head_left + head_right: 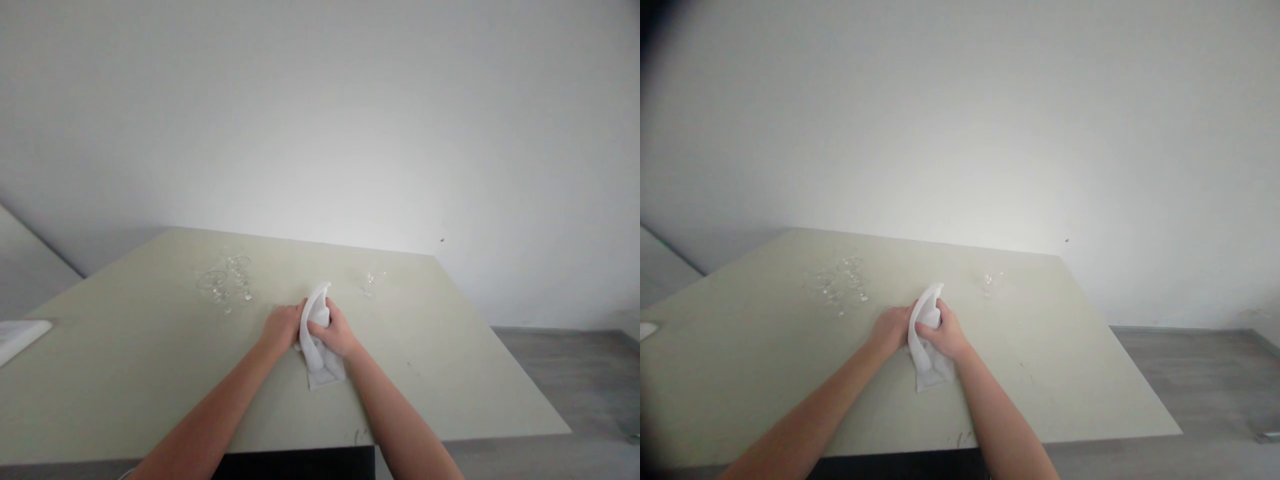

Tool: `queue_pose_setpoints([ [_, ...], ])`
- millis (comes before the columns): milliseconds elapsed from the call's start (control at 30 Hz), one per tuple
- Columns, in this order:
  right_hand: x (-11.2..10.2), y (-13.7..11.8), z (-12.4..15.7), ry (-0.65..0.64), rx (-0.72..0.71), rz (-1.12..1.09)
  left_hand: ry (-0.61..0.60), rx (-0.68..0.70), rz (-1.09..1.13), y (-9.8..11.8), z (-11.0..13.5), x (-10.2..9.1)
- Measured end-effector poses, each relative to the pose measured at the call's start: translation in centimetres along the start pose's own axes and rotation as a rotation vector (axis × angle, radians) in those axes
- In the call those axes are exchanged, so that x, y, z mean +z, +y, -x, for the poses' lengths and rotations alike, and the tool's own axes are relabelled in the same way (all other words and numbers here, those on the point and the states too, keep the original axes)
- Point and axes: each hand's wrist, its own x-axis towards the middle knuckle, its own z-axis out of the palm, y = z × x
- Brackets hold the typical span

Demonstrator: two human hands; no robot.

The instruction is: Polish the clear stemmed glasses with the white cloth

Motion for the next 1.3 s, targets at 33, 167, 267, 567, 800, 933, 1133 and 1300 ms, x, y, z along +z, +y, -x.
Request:
queue_pose_setpoints([
  [33, -0.2, -0.3, 0.1, -0.007, -0.083, 0.082, -0.046, -0.024, 0.031, -0.2, -0.1, 0.0],
  [167, 0.2, -0.3, -0.1, 0.054, -0.101, 0.025, 0.02, 0.021, 0.026, -0.2, 0.1, -0.5],
  [267, 0.9, 0.6, -0.4, 0.22, 0.13, -0.259, 0.208, 0.166, -0.084, 0.9, 0.4, -0.6],
  [567, -0.6, -1.2, 0.4, 0.084, -0.127, 0.164, -0.094, -0.02, 0.065, 0.3, 0.2, 1.7],
  [800, 1.0, 0.1, -0.1, 0.223, -0.092, 0.055, 0.192, 0.08, 0.013, -0.2, 0.1, 0.4],
  [933, 1.1, 0.9, -0.4, 0.307, 0.075, -0.132, 0.231, 0.137, -0.042, 0.9, 0.2, 0.9],
  [1133, -1.1, -1.0, 0.3, -0.068, -0.313, 0.375, 0.052, 0.004, 0.212, -0.9, 0.3, 2.0],
  [1300, -0.1, -0.8, 0.1, 0.127, -0.204, 0.284, 0.269, 0.071, 0.2, -1.0, 0.0, 1.4],
])
